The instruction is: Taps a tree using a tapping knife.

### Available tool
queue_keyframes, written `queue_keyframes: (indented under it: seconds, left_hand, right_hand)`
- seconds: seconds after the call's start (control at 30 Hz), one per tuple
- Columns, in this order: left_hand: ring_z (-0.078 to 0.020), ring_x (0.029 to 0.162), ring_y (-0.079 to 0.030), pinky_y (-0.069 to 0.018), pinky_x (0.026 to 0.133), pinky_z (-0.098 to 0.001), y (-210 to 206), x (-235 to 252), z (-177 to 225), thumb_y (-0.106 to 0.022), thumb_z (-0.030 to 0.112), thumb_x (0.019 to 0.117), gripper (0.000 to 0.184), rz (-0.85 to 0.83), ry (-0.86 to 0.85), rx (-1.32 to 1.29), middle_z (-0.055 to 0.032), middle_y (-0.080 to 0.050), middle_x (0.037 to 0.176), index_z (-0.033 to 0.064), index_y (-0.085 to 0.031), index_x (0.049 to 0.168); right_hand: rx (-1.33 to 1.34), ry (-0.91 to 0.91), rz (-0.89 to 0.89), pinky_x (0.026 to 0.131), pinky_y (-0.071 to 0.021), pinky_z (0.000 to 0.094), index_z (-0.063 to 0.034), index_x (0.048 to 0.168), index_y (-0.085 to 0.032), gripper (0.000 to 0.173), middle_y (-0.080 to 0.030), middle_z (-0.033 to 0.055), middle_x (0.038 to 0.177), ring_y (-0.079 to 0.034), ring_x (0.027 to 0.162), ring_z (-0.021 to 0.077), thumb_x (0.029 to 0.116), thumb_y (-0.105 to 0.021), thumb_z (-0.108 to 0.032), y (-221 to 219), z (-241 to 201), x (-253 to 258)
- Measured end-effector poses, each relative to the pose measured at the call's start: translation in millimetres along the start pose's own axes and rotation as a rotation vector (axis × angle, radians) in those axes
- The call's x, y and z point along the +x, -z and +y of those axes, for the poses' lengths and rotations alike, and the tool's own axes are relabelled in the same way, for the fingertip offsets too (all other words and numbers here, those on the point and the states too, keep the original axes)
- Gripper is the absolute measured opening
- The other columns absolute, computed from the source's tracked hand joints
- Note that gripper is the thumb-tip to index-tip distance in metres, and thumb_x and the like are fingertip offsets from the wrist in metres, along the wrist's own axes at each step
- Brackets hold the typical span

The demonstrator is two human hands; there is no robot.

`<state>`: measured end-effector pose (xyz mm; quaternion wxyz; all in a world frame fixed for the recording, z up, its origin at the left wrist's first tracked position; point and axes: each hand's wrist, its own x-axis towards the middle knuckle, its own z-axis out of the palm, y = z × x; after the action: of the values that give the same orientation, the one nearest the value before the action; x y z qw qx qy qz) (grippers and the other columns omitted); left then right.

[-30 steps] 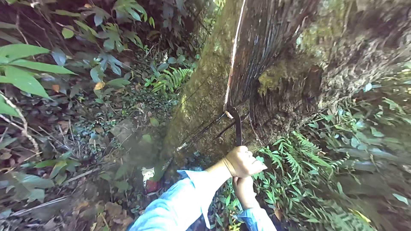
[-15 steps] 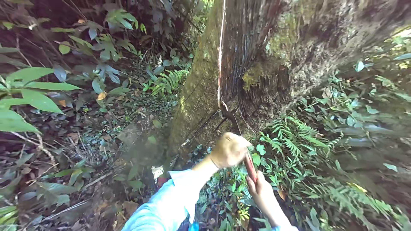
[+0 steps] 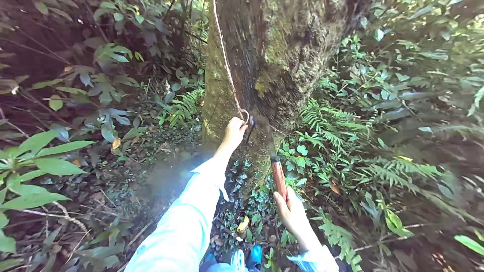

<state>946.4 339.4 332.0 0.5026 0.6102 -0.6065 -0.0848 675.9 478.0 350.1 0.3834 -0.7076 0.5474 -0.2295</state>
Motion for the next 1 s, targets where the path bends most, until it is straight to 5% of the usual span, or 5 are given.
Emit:
queue_keyframes:
  seconds: [0.27, 0.47, 0.67, 0.87, 1.0]
  left_hand:
    - [-0.0241, 0.141, -0.047, -0.0352, 0.119, -0.0371, 27.6, -6.1, 5.5, -0.04, 0.012, 0.1094, 0.042, 0.162, 0.378, -0.69, -0.0227, -0.046, 0.154, -0.0065, -0.043, 0.148]
    - [-0.0047, 0.063, -0.052, -0.0509, 0.071, -0.0256, 2.8, -6.0, 28.3, -0.03, 0.008, 0.1089, 0.019, 0.315, 0.314, -0.961, 0.0077, -0.046, 0.068, 0.0116, -0.046, 0.098]
    - [-0.0402, 0.101, -0.069, -0.0535, 0.094, -0.0547, 27.9, -64.4, 2.2, -0.037, 0.014, 0.1119, 0.034, -0.353, 0.444, -0.083, -0.0295, -0.067, 0.107, -0.0098, -0.054, 0.129]
    - [-0.0452, 0.133, -0.055, -0.0429, 0.11, -0.0645, 77.6, -185.5, -101.1, -0.054, 0.021, 0.1037, 0.045, -1.017, 0.894, 0.523, -0.0289, -0.058, 0.141, -0.0023, -0.054, 0.142]
    - [-0.0499, 0.12, -0.062, -0.0456, 0.108, -0.0547, 181.0, -331.9, -79.3, -0.049, 0.024, 0.1057, 0.046, -0.874, 0.894, 0.786, -0.0385, -0.064, 0.122, -0.0183, -0.064, 0.117]
  right_hand:
    - [-0.263, -0.167, -0.11, 0.078, -0.053, 0.0531, 0.0047, 0.123, -0.052, 0.033, -0.064, 0.0208, 0.088, -0.067, 0.083, 0.036, 0.1067, -0.054, -0.024, -3.0, -25.8, -0.3]
    - [-0.275, -0.275, -0.18, 0.083, -0.053, 0.0522, 0.0008, 0.125, -0.051, 0.033, -0.065, 0.0201, 0.094, -0.068, 0.091, 0.0357, 0.1085, -0.05, -0.027, -38.3, -26.1, 14.6]
    - [-0.289, -0.311, -0.165, 0.083, -0.0533, 0.0523, 0.0009, 0.127, -0.049, 0.035, -0.066, 0.02, 0.094, -0.069, 0.092, 0.0358, 0.1092, -0.048, -0.03, -43.2, -33.5, 10.1]
    - [-0.407, -0.329, -0.199, 0.088, -0.0529, 0.0536, 0.0018, 0.129, -0.05, 0.038, -0.067, 0.0229, 0.103, -0.069, 0.101, 0.0376, 0.1103, -0.045, -0.03, -31.8, -45.8, 9.0]
    - [-0.455, -0.298, -0.177, 0.083, -0.0525, 0.0583, 0.0018, 0.124, -0.049, 0.034, -0.065, 0.0249, 0.096, -0.068, 0.095, 0.0424, 0.1086, -0.05, -0.029, -25.5, -25.0, 19.4]
